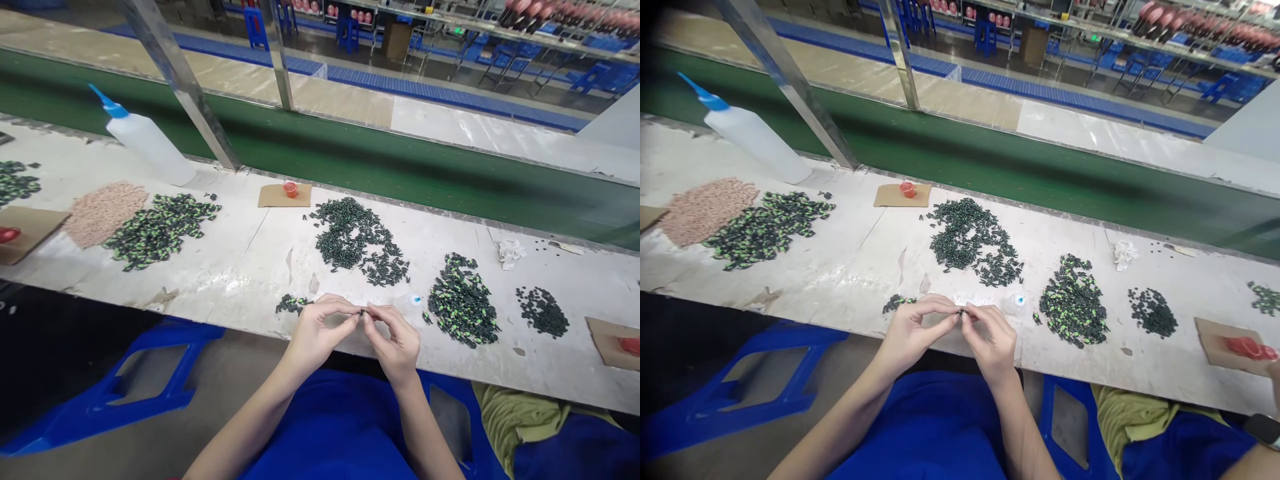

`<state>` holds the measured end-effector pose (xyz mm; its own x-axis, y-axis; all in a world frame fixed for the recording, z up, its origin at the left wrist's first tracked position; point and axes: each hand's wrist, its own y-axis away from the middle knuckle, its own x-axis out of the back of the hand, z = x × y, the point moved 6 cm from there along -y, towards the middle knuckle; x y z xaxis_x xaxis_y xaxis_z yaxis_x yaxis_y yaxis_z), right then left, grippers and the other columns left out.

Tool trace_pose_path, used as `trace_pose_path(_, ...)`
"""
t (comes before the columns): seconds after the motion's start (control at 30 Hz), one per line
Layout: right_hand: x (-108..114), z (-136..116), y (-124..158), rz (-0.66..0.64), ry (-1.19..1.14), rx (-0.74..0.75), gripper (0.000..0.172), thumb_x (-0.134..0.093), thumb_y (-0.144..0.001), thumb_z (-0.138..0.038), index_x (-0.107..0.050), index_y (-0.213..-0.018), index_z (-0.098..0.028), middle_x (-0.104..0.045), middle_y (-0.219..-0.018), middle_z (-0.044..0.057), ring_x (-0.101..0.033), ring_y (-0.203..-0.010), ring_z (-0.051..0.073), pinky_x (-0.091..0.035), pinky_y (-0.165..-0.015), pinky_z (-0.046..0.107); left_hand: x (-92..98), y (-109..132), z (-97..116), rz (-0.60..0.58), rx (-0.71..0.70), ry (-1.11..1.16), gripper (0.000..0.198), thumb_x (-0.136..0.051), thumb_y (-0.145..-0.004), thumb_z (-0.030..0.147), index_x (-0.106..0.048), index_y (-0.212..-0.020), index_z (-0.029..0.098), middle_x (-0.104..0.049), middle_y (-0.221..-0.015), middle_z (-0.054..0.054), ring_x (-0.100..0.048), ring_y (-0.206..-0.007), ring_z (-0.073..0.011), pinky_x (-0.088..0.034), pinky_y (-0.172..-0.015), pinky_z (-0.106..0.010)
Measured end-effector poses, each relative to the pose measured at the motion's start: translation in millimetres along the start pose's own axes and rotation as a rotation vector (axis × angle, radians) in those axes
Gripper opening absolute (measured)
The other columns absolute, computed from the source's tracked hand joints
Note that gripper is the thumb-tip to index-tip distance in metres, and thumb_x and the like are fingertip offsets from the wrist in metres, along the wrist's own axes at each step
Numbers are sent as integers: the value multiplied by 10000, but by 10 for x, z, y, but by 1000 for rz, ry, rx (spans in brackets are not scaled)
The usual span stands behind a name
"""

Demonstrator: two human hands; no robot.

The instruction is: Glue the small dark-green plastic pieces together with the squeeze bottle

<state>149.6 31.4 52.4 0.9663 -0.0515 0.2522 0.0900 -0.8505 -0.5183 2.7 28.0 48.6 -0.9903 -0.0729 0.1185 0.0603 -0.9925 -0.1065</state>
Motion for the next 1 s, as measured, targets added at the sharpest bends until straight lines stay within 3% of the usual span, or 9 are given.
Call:
trace_pose_path(0.17, 7, 112, -7, -31, -133, -219, 258, -643, -797, -132, -706, -1033, -215, -711, -817, 47, -680, -735, 162, -593, -673, 290, -32, 29, 80, -21, -150, -292, 148, -584, -858, 217, -687, -961, 190, -739, -931, -66, -681, -871, -208, -514, -824, -355)
trace_pose_path(0.33, 19, 127, -34, -21, -272, -314, 240, -694, -732, -114, -727, -942, -225, -716, -789, 21, -672, -682, 129, -584, -650, 236, -86, 58, 247, -29, -389, -534, 214, -439, -933, 121, -631, -948, 213, -730, -859, -13, -667, -829, -160, -313, -1011, -423)
trace_pose_path(0.77, 73, 34, -48, 81, -295, -365, 227, -724, -631, -108, -686, -834, -201, -681, -633, -11, -644, -572, 113, -560, -566, 205, -114, 112, 562, -36, -729, -702, 284, -336, -950, 57, -593, -926, 176, -680, -758, 10, -634, -835, -117, -94, -1075, -382)
trace_pose_path(1.0, 6, 71, -16, 120, -352, -384, 233, -703, -602, -101, -662, -805, -207, -637, -585, -36, -612, -530, 94, -540, -534, 186, -115, 148, 594, -31, -801, -742, 262, -343, -936, 55, -584, -909, 156, -682, -746, -1, -636, -808, -126, -120, -1082, -382)
